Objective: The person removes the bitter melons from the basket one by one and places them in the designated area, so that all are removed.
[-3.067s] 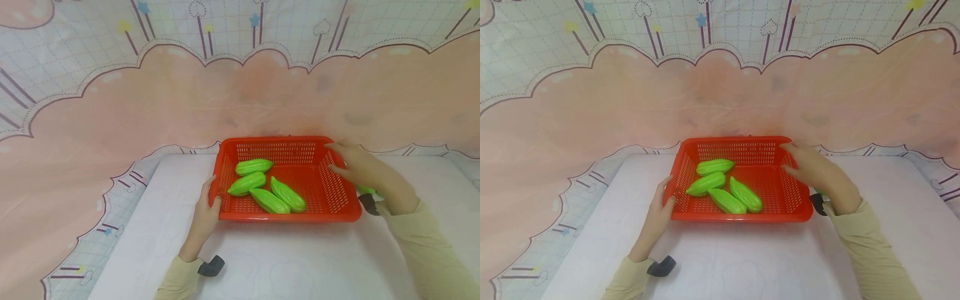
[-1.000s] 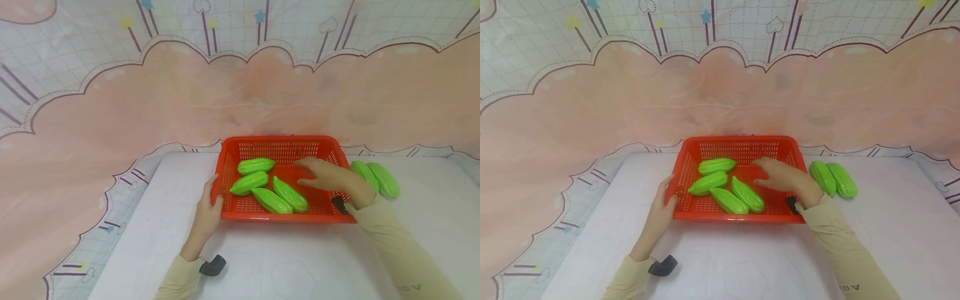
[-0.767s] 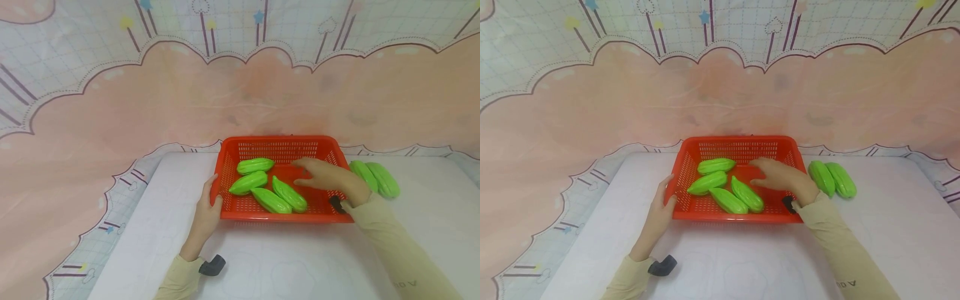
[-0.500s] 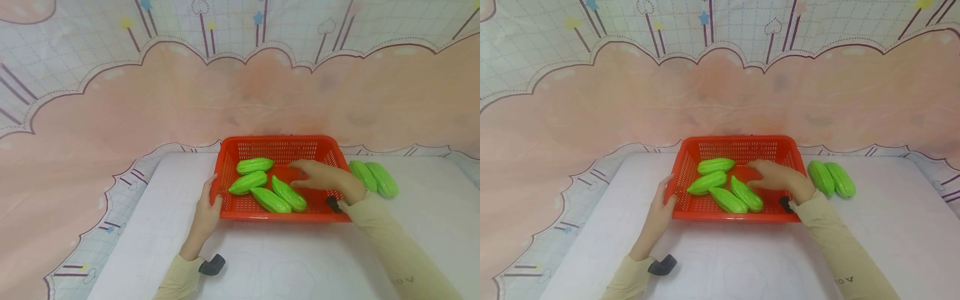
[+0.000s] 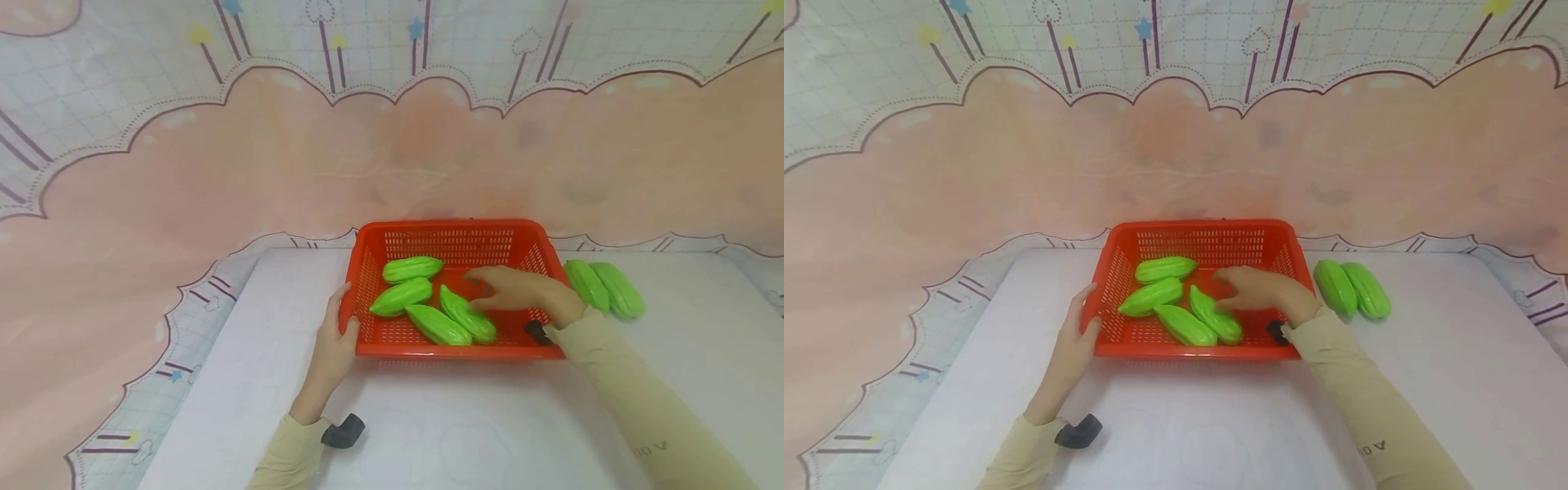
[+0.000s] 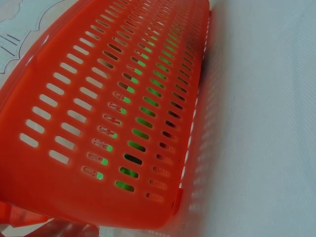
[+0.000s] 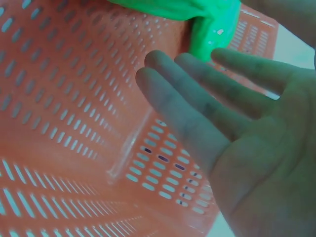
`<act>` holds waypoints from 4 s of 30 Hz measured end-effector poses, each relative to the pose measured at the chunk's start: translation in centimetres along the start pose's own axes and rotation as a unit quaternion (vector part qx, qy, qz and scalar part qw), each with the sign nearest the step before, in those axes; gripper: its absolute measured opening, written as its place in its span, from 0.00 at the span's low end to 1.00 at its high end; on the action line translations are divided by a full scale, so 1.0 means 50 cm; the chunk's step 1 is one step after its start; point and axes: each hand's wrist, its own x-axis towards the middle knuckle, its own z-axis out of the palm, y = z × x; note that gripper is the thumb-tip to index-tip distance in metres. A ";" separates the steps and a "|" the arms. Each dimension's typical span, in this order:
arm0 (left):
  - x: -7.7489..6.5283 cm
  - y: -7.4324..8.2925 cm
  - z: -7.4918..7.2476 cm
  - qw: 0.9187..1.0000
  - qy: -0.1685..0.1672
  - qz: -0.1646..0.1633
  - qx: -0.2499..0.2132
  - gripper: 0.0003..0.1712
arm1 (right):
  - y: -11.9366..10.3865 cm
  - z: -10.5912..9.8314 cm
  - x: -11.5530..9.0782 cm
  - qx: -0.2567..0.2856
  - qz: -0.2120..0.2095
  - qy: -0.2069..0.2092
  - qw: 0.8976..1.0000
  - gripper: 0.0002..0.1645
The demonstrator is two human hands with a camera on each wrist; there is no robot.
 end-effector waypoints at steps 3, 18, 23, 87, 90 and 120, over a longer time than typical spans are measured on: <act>0.000 0.000 0.000 1.000 -0.001 -0.002 0.000 0.35 | -0.005 0.002 0.002 0.007 0.007 -0.011 1.000 0.38; -0.002 0.002 0.000 1.000 0.000 -0.009 0.004 0.34 | -0.010 0.010 0.010 -0.018 0.006 -0.053 0.998 0.37; -0.003 0.003 -0.001 1.000 0.000 -0.008 0.003 0.34 | -0.010 0.014 0.016 -0.013 0.002 -0.064 0.998 0.34; -0.004 0.005 0.000 1.000 -0.001 -0.012 0.001 0.34 | -0.033 -0.034 -0.056 0.001 -0.038 -0.004 0.999 0.33; -0.004 0.007 0.000 1.000 -0.001 -0.012 -0.002 0.34 | -0.027 -0.036 -0.063 0.011 -0.034 0.001 0.999 0.32; -0.003 0.006 0.001 1.000 0.006 -0.007 0.001 0.34 | -0.001 -0.072 -0.120 0.007 -0.030 0.054 0.998 0.31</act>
